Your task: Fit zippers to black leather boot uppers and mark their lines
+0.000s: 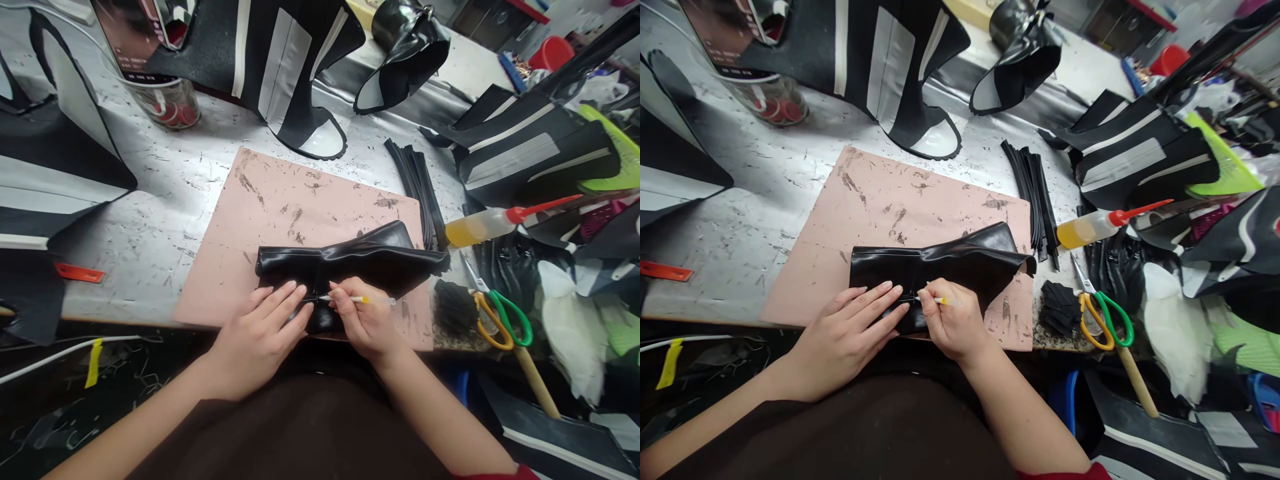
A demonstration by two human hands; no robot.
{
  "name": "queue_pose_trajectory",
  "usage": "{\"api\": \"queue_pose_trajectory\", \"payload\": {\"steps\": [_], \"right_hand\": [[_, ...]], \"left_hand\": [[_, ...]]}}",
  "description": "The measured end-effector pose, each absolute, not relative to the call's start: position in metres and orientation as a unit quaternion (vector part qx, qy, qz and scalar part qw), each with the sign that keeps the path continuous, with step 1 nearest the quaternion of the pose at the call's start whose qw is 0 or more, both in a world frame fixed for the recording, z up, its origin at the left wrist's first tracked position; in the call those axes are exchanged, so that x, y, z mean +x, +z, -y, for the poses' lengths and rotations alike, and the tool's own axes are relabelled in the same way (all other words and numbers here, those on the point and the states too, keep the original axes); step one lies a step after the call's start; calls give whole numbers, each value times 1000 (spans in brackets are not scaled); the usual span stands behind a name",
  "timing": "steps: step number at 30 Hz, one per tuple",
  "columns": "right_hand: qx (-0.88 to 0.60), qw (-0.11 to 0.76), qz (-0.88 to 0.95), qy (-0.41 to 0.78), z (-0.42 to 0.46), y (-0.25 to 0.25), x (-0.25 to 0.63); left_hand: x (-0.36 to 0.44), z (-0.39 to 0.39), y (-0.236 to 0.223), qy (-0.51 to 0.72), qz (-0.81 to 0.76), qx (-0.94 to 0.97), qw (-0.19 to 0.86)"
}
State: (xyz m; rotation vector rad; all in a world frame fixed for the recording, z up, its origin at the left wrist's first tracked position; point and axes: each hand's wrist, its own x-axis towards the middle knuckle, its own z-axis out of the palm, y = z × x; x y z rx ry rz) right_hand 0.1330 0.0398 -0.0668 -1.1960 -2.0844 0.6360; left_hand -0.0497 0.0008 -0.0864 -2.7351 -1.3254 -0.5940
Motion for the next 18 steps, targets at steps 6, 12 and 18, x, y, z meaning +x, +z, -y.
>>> {"api": "queue_pose_trajectory", "payload": {"steps": [6, 12, 18], "right_hand": [[-470, 332, 769, 280, -39, -68, 135], [-422, 343, 780, 311, -39, -71, 135], [-424, 337, 781, 311, -39, -72, 134]], "left_hand": [[-50, -1, -87, -191, 426, -884, 26], [-49, -1, -88, -198, 433, -879, 17], [-49, -1, -88, -206, 430, -879, 13]]}}
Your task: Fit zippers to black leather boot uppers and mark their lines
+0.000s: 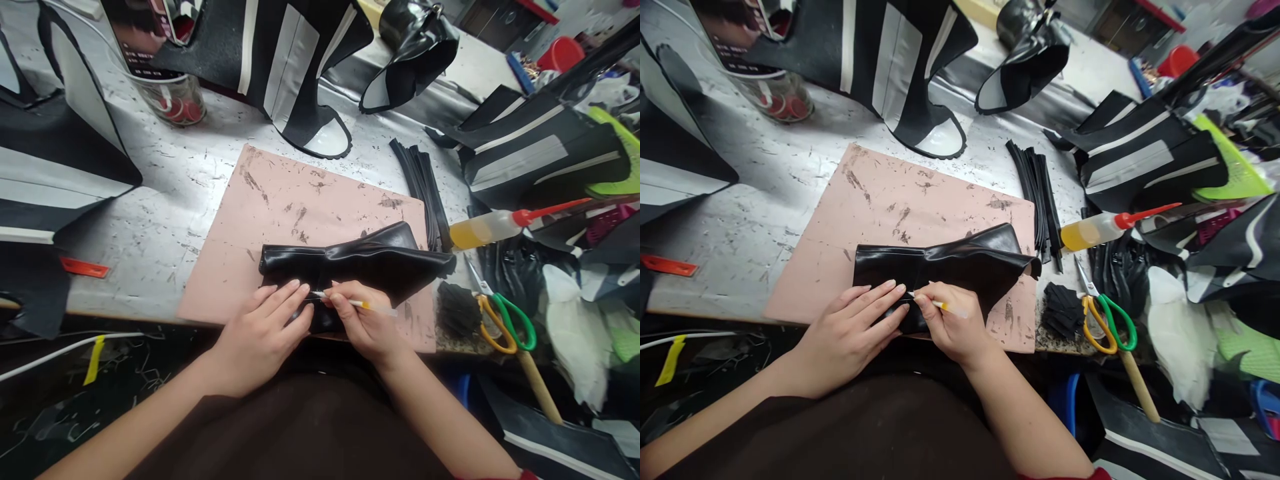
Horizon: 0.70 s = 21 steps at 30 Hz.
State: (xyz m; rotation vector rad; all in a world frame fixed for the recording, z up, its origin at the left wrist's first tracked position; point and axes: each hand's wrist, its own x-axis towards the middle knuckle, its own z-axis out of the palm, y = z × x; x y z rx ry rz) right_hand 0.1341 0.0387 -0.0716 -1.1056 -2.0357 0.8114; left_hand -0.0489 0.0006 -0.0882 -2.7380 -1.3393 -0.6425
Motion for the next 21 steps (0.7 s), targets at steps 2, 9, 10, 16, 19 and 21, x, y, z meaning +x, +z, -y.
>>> {"api": "queue_pose_trajectory", "payload": {"steps": [2, 9, 10, 16, 19, 21], "right_hand": [[-423, 334, 784, 307, -39, -71, 134], [-424, 333, 786, 302, -39, -70, 134], [-423, 331, 788, 302, -39, -69, 134], [-420, 337, 786, 303, -39, -69, 135], [-421, 338, 784, 306, -38, -70, 135], [-421, 339, 784, 306, -39, -70, 135]], "left_hand": [[-49, 0, -88, -205, 430, -879, 11], [-49, 1, -88, -199, 432, -879, 10], [-49, 1, -89, -200, 431, -880, 12], [-49, -1, -89, -201, 432, -879, 9], [-49, 0, -88, -199, 432, -880, 10], [-49, 0, -88, -199, 431, -880, 10]]}}
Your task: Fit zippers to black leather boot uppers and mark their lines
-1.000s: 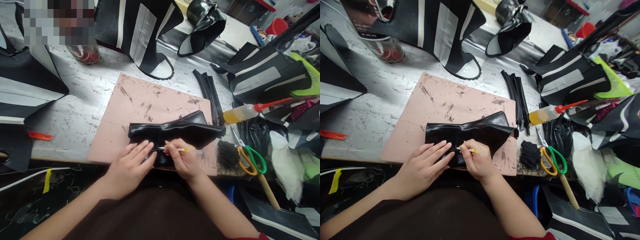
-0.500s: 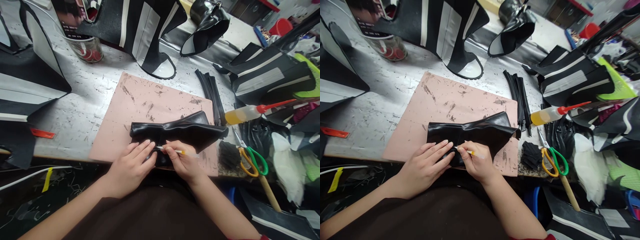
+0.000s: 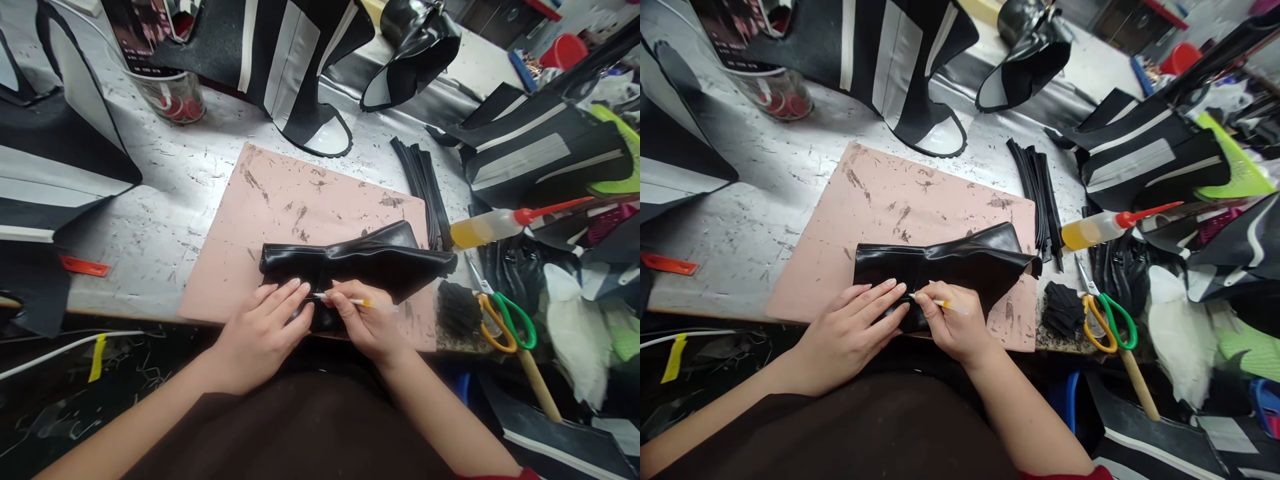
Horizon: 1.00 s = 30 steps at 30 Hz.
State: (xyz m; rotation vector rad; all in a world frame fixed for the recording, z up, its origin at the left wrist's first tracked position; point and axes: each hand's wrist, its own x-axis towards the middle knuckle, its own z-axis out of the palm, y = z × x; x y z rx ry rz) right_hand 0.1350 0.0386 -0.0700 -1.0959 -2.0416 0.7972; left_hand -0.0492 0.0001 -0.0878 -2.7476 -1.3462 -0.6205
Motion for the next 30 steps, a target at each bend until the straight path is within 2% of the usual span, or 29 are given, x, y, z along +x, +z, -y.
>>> {"api": "queue_pose_trajectory", "payload": {"steps": [16, 18, 20, 22, 23, 24, 25, 28, 29, 30], "right_hand": [[-406, 344, 783, 322, -38, -68, 133], [-379, 397, 772, 321, -31, -62, 133], [-366, 525, 718, 272, -25, -54, 139], [-414, 628, 631, 189, -23, -47, 155], [-470, 629, 601, 150, -25, -45, 168], [-544, 589, 586, 117, -28, -44, 182], [-625, 507, 586, 94, -33, -45, 197], [-776, 217, 590, 44, -50, -54, 236], [-785, 171, 595, 30, -54, -58, 243], [-778, 165, 607, 12, -57, -60, 247]], "left_hand": [[-49, -1, -88, -198, 426, -883, 1], [-50, 0, -88, -199, 421, -885, -6], [-54, 1, -87, -226, 405, -886, -13], [-61, 1, -85, -289, 402, -869, -2], [-66, 1, -82, -327, 423, -845, 11], [-70, 0, -80, -355, 467, -810, 17], [-74, -3, -77, -365, 528, -767, 4], [-80, -16, -65, -269, 683, -662, -154], [-79, -22, -61, -219, 696, -649, -213], [-78, -27, -57, -180, 695, -647, -256]]}}
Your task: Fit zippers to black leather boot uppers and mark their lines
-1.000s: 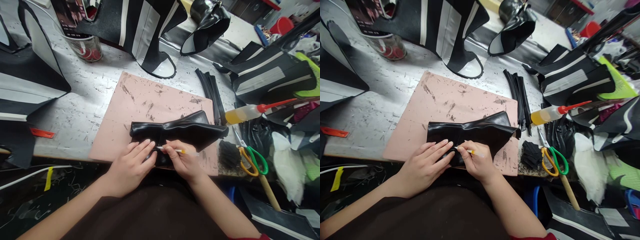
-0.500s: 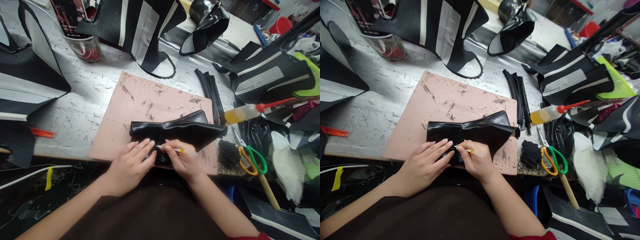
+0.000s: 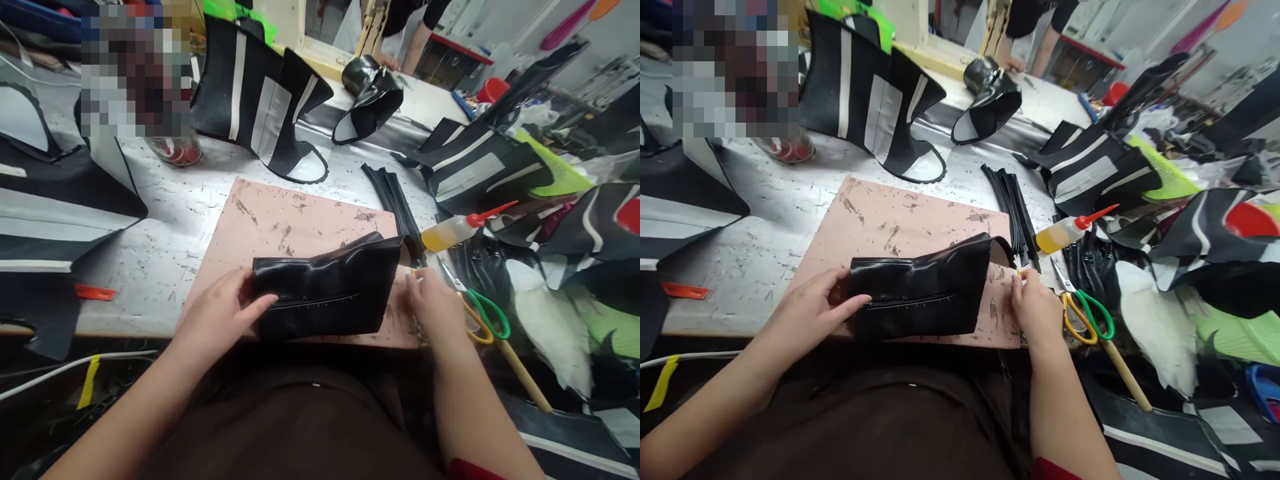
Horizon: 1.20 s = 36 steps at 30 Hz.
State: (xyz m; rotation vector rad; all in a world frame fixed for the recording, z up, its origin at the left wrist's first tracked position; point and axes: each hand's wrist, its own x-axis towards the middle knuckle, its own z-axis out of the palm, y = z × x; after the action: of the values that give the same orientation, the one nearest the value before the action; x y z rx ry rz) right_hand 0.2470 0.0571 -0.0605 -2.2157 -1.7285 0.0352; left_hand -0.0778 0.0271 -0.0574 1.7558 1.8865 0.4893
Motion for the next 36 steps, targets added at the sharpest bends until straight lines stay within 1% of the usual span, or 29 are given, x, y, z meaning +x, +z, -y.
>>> {"api": "queue_pose_trajectory", "payload": {"steps": [1, 2, 3, 4, 5, 7, 9, 12, 14, 18, 22, 27, 31, 36], "right_hand": [[-759, 195, 621, -7, -58, -62, 247], [-730, 249, 636, -18, -58, -63, 244], [-694, 307, 651, -4, -56, -63, 239], [-657, 351, 666, 44, -53, -61, 231], [-623, 374, 676, 122, -50, -59, 223], [-571, 362, 665, 317, -43, -56, 205], [-544, 339, 604, 474, -38, -54, 190], [-493, 353, 495, 623, -28, -53, 178], [-453, 342, 464, 680, -20, -53, 177], [-427, 306, 481, 702, -2, -53, 182], [-404, 316, 465, 721, 9, -55, 186], [-385, 298, 434, 758, 19, -51, 191], [-392, 292, 429, 760, 24, -48, 192], [-400, 319, 427, 745, 24, -51, 193]], "left_hand": [[-76, -32, -54, 157, -689, 648, 284], [-73, -35, -51, 148, -684, 647, 302], [-71, -37, -49, 149, -681, 643, 317], [-69, -38, -48, 153, -679, 637, 331], [-68, -37, -48, 156, -677, 631, 345], [-67, -34, -49, 162, -665, 625, 376], [-69, -27, -50, 180, -641, 625, 408], [-73, -12, -49, 188, -624, 606, 456], [-75, 2, -47, 164, -632, 585, 481], [-78, 30, -49, 140, -643, 550, 514], [-78, 45, -58, 205, -628, 489, 570], [-74, 56, -63, 251, -592, 422, 639], [-74, 58, -62, 255, -578, 440, 638], [-73, 59, -62, 264, -565, 450, 640]]}}
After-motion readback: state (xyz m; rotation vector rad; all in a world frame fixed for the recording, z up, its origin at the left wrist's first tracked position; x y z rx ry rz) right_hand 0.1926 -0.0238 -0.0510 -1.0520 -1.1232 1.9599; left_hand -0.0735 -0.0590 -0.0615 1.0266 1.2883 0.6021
